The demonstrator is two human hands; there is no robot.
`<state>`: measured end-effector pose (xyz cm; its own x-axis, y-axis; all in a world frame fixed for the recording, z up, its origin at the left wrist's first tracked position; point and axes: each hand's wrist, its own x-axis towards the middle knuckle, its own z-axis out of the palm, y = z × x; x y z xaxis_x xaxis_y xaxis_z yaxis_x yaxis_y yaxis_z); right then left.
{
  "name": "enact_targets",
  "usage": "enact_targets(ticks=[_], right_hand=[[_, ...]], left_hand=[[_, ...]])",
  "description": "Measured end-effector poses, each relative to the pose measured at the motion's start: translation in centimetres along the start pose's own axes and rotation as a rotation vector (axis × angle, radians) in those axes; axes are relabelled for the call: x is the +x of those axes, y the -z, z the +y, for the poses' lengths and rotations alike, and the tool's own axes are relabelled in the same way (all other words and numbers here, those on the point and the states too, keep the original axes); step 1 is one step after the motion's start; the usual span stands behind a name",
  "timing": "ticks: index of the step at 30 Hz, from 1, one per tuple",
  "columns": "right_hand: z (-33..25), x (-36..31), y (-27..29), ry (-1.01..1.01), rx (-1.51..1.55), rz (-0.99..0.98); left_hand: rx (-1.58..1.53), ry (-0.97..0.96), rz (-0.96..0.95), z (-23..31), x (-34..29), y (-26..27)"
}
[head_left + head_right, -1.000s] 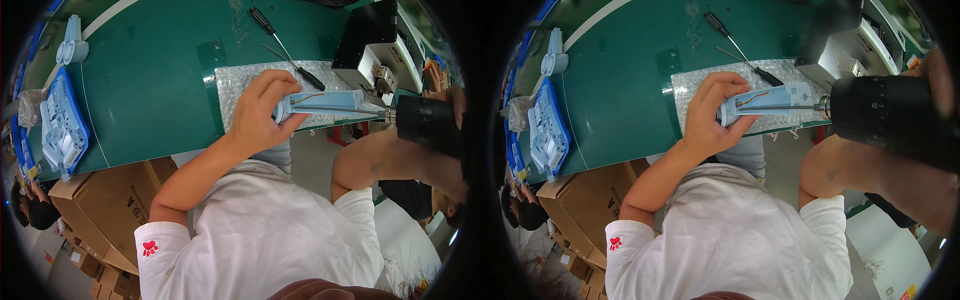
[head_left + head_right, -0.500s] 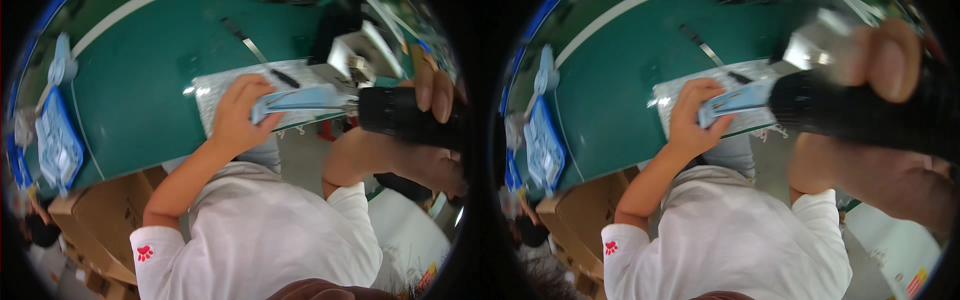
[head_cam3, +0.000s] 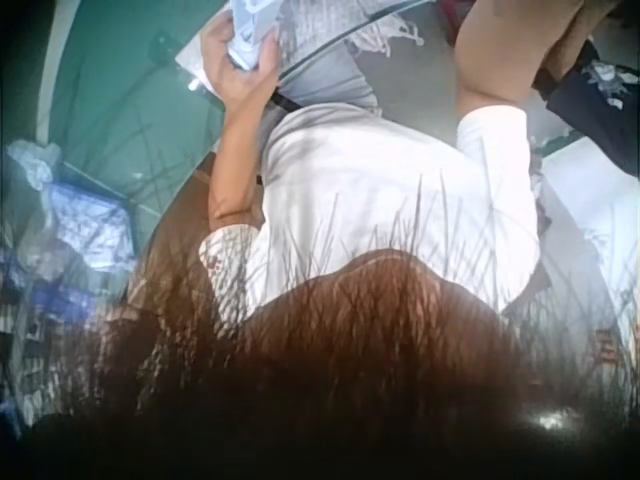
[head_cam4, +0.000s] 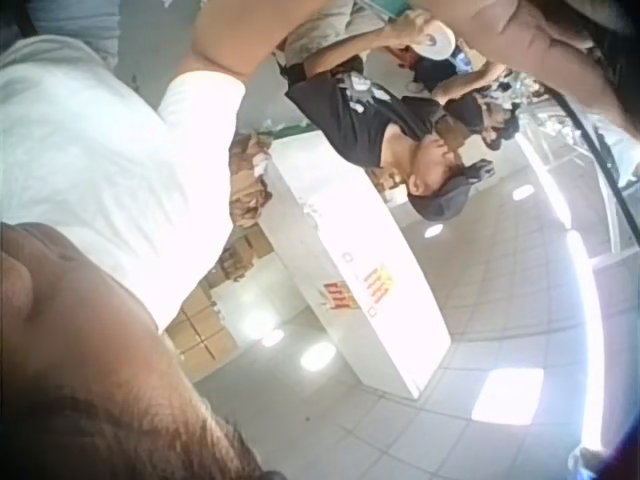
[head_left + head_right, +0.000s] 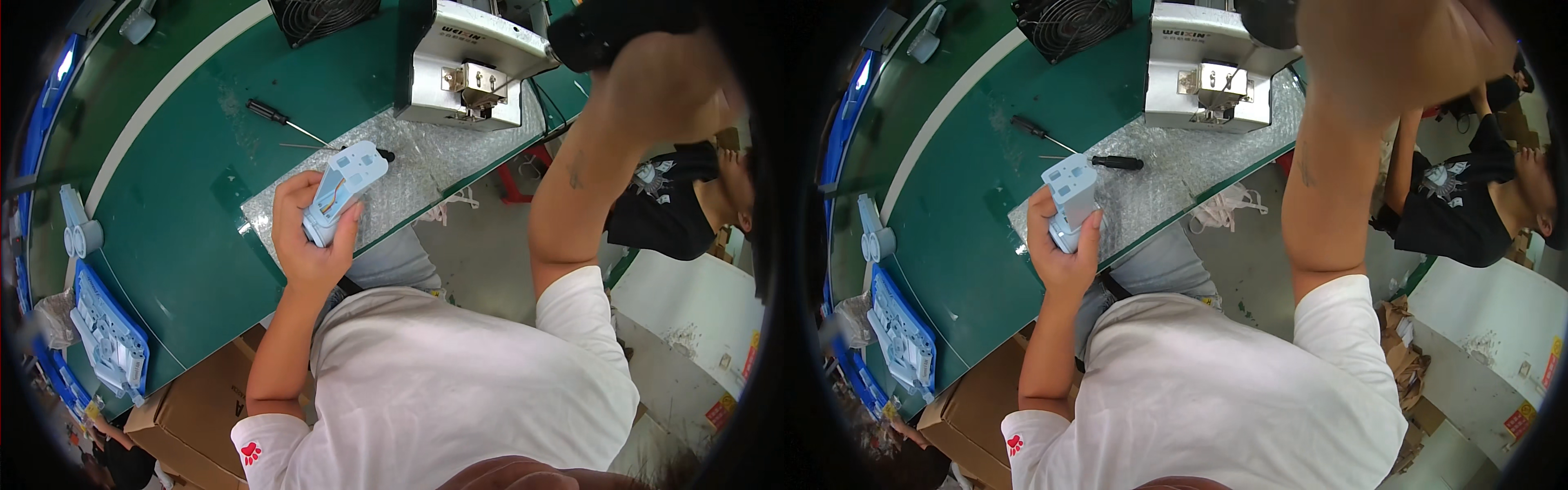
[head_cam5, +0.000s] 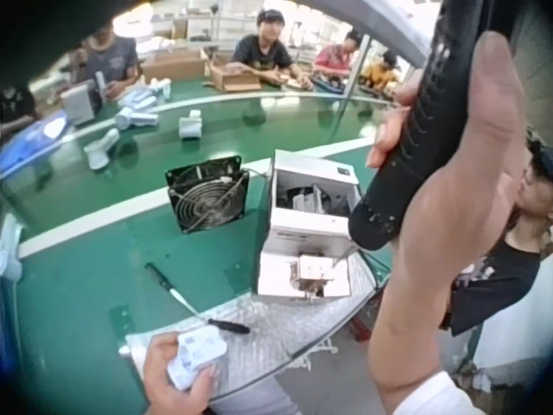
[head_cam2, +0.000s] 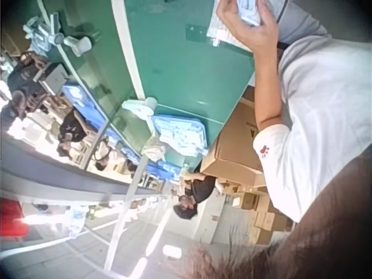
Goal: The person assembles small electronic components on a green workbench. They use a power screwdriver to fasten screws into light-blue plastic housings and a white device, handling parts one at a time and placing finished units on the table.
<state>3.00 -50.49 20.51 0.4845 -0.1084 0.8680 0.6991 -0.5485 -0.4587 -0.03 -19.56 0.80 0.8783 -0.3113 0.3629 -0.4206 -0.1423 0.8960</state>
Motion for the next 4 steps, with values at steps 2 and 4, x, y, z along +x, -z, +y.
enact_targets(ticks=[2, 4], right_hand=[[0.6, -1.5, 1.3, -0.133, 0.241, -0.109], [1.0, -1.8, 1.6, -0.194, 0.383, -0.172]], left_hand=[[-0.015, 0.006, 0.008, -0.1, -0.3, -0.1], [0.013, -0.042, 0.015, -0.4, -0.2, 0.3]])
